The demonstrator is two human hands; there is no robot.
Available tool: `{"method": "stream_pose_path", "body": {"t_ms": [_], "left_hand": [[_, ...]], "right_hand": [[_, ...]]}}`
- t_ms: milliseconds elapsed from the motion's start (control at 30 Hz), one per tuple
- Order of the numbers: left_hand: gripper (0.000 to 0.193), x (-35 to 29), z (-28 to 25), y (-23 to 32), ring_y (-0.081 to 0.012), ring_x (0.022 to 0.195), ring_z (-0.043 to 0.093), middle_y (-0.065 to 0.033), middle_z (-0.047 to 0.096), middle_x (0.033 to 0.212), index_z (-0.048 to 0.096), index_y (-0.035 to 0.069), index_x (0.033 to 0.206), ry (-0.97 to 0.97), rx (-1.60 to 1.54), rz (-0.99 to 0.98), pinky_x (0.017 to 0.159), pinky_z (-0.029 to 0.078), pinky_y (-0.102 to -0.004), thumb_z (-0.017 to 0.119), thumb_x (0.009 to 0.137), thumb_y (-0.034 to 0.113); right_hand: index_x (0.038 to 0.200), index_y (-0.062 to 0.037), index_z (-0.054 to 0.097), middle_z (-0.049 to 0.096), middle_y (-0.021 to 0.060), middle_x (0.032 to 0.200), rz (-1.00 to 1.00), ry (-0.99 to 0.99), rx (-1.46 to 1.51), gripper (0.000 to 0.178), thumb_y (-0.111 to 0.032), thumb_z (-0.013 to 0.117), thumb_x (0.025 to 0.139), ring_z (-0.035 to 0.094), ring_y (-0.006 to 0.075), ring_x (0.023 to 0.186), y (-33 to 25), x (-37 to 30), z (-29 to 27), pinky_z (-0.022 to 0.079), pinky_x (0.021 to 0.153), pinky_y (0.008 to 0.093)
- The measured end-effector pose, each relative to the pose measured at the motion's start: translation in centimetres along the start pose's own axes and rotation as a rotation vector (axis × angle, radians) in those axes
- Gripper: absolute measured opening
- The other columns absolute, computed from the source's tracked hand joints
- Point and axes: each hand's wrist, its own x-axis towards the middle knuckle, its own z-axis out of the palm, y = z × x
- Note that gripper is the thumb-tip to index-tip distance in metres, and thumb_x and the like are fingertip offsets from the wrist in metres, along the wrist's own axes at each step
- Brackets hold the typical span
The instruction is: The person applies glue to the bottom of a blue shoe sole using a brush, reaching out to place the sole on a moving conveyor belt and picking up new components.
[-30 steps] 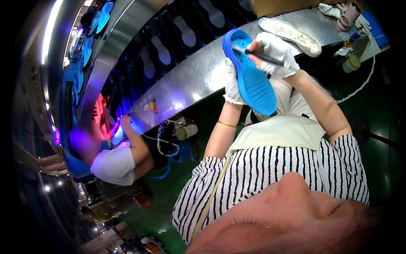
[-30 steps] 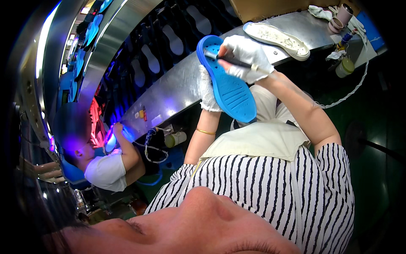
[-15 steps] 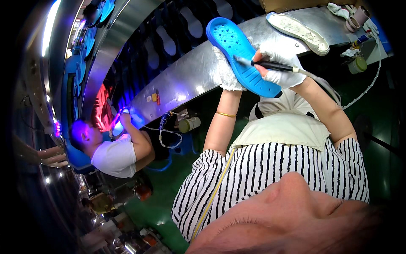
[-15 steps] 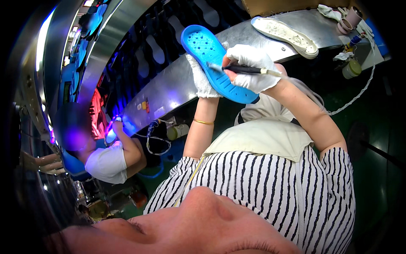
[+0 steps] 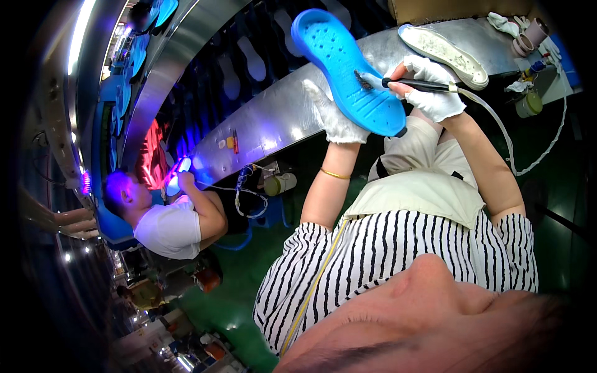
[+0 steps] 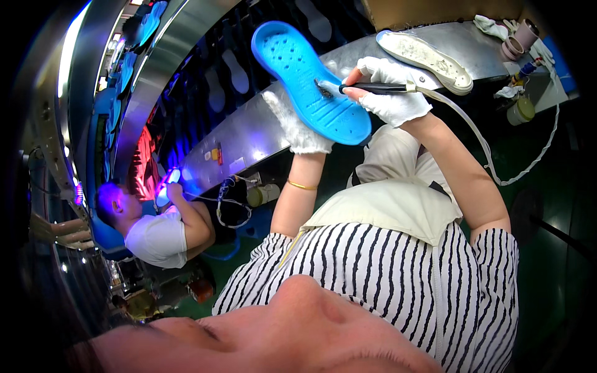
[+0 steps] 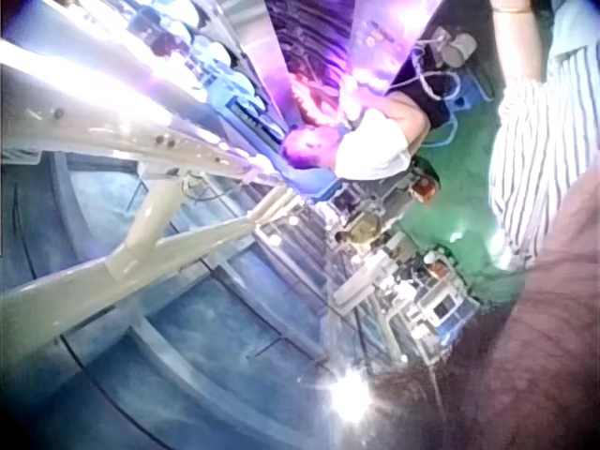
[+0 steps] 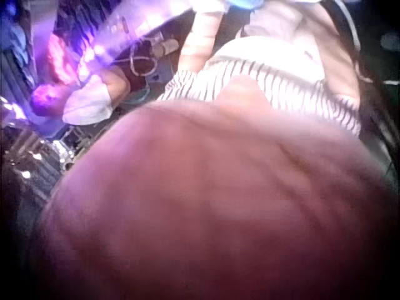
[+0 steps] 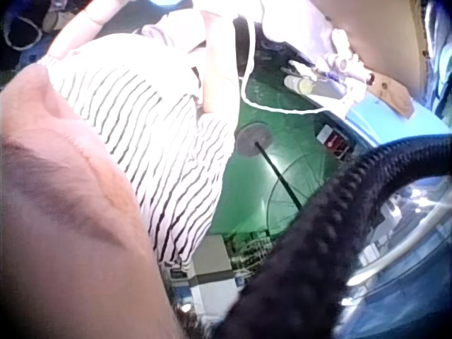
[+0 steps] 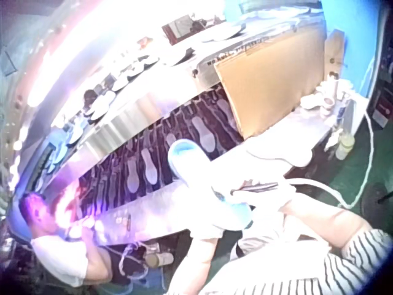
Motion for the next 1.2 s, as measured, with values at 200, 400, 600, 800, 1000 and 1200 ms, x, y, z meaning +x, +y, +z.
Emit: {"method": "stream_pose_path", "body": {"t_ms": [200, 400, 600, 800, 1000, 1200], "left_hand": [[0.087, 0.9, 0.0, -1.1, -0.0284, 0.114, 0.047, -0.0118, 0.046, 0.130, 0.034, 0.009, 0.136, -0.013, 0.309, 0.060, 0.099, 0.039, -0.0425, 0.032, 0.079, 0.076], [0.082, 1.4, -0.5, 0.2, -0.0269, 0.119, 0.045, -0.0126, 0.043, 0.134, 0.031, 0.008, 0.137, -0.102, 0.123, 0.111, 0.103, 0.035, -0.0413, 0.034, 0.084, 0.069], [0.086, 2.5, 0.1, 0.7, -0.0312, 0.120, 0.045, -0.0174, 0.038, 0.138, 0.030, 0.008, 0.139, -0.133, 0.198, 0.160, 0.100, 0.039, -0.0430, 0.041, 0.080, 0.070], [0.084, 2.9, 0.7, 1.8, -0.0384, 0.123, 0.041, -0.0199, 0.039, 0.137, 0.030, 0.011, 0.141, -0.289, 0.117, 0.050, 0.103, 0.032, -0.0541, 0.044, 0.080, 0.067], [0.083, 3.2, 1.3, 2.4, -0.0365, 0.124, 0.041, -0.0234, 0.036, 0.138, 0.029, 0.007, 0.140, -0.232, 0.135, 0.018, 0.102, 0.036, -0.0477, 0.044, 0.083, 0.065], [0.085, 4.1, 1.5, 4.1, -0.0415, 0.123, 0.040, -0.0266, 0.036, 0.136, 0.030, 0.006, 0.140, -0.310, 0.147, -0.032, 0.103, 0.034, -0.0509, 0.045, 0.081, 0.065]], "right_hand": [[0.085, -0.0010, 0.055, 0.056, 0.0061, 0.079, -0.131, -0.059, 0.119, 0.014, 0.001, 0.066, 0.077, 0.055, 0.0100, 0.064, -1.1, -1.3, 2.2, 0.046, 0.059, 0.0237], [0.081, -0.0009, 0.057, 0.058, 0.0052, 0.076, 0.161, -0.004, 0.232, 0.011, -0.001, 0.067, 0.076, 0.057, 0.0105, 0.066, -0.7, -1.1, 1.9, 0.046, 0.061, 0.0237], [0.084, -0.0024, 0.057, 0.058, 0.0040, 0.074, 0.022, -0.171, 0.241, 0.010, 0.000, 0.065, 0.078, 0.057, 0.0111, 0.069, -1.4, -1.8, 3.2, 0.046, 0.064, 0.0236], [0.087, -0.0024, 0.057, 0.059, 0.0046, 0.085, 0.032, -0.170, 0.245, 0.010, 0.001, 0.062, 0.079, 0.057, 0.0102, 0.074, -0.9, -1.3, 1.6, 0.047, 0.068, 0.0242], [0.085, -0.0029, 0.057, 0.058, 0.0056, 0.089, 0.101, -0.256, 0.324, 0.009, 0.000, 0.061, 0.078, 0.056, 0.0121, 0.075, -0.6, -0.1, 0.6, 0.047, 0.072, 0.0259], [0.086, -0.0020, 0.059, 0.061, 0.0044, 0.081, 0.162, -0.283, 0.263, 0.011, 0.001, 0.063, 0.077, 0.058, 0.0116, 0.075, -0.5, -1.5, 1.2, 0.048, 0.071, 0.0259]]}}
